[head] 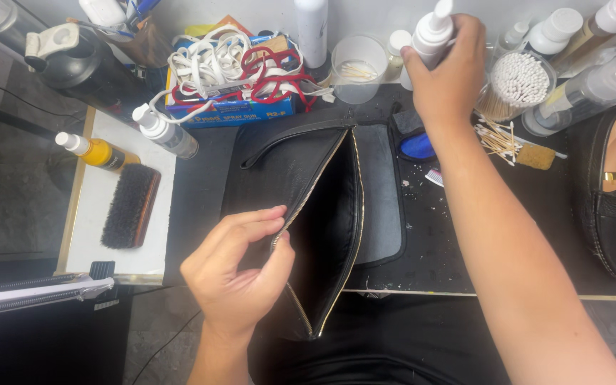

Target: The person cleans the interior of a black leather clutch bag. They apply a white foaming cleaner inside the bag, scrub the lining with a toothbrush, and then wipe the interior with a blue cloth to remove the foam.

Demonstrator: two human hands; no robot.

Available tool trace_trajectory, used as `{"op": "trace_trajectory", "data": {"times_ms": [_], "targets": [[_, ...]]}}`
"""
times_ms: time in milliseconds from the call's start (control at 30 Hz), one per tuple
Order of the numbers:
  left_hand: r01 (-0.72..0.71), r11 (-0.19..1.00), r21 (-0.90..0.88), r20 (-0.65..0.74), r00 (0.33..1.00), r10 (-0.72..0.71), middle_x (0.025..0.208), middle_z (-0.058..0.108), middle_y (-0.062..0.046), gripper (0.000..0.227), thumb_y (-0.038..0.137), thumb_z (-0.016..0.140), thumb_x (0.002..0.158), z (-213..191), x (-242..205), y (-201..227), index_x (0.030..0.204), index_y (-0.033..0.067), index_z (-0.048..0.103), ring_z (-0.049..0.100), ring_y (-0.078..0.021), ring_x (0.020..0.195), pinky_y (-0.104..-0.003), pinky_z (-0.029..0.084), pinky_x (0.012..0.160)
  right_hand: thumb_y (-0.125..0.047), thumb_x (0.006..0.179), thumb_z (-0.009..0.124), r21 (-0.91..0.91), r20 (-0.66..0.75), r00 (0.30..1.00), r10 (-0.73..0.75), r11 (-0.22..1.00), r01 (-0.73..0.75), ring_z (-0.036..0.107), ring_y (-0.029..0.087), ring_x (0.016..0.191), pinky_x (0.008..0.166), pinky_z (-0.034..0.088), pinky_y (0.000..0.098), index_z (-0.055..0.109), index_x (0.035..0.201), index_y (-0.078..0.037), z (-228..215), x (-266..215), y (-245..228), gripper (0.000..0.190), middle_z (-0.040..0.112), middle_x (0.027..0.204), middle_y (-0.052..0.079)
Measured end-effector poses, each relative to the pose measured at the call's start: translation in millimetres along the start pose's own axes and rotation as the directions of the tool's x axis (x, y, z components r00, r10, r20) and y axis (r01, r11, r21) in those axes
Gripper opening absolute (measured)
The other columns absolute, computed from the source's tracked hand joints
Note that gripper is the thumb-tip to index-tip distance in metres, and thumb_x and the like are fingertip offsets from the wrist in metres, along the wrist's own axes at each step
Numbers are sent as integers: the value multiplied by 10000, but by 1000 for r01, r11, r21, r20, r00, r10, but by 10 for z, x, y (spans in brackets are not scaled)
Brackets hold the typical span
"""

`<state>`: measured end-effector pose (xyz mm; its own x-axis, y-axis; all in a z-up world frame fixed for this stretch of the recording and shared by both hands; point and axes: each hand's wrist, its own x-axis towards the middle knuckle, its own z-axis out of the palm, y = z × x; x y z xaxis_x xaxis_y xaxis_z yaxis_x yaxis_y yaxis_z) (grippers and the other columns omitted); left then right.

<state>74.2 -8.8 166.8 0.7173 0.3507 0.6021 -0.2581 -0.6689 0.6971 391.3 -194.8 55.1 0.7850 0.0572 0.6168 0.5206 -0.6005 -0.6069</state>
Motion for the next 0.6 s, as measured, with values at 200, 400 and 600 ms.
{"op": "trace_trajectory", "data": {"times_ms": [200, 400, 600], "targets": [[-29, 999, 14, -23, 999, 30, 1025, 773, -151, 170, -63, 780, 810, -91, 146, 7, 962, -24, 715, 788, -209, 944, -248, 605, 825, 6, 926, 588, 823, 62, 994, -84, 568, -3, 630, 327, 1067, 1030, 542, 452, 211, 1527, -144, -632, -349, -602, 725, 537, 1188, 188], [15, 1000, -17, -25, 1000, -15, 1061, 773, -152, 175, -67, 780, 839, -196, 203, 32, 1000, -33, 720, 784, -183, 926, -239, 606, 826, -97, 784, 562, 882, 469, 873, -133, 113, -457, 724, 310, 829, 742, 627, 432, 166, 1546, -223, -1103, -655, -1342, 869, 646, 1122, 209], [141, 981, -135, -35, 988, -147, 1084, 758, -148, 184, -81, 765, 850, -216, 141, -44, 1020, -33, 712, 777, -185, 985, -276, 646, 878, -89, 793, 678, 453, 695, 645, -319, 890, -48, 682, 226, 914, 768, 589, 350, 452, 1507, -271, -1132, -688, -1633, 770, 631, 1175, 89]]}}
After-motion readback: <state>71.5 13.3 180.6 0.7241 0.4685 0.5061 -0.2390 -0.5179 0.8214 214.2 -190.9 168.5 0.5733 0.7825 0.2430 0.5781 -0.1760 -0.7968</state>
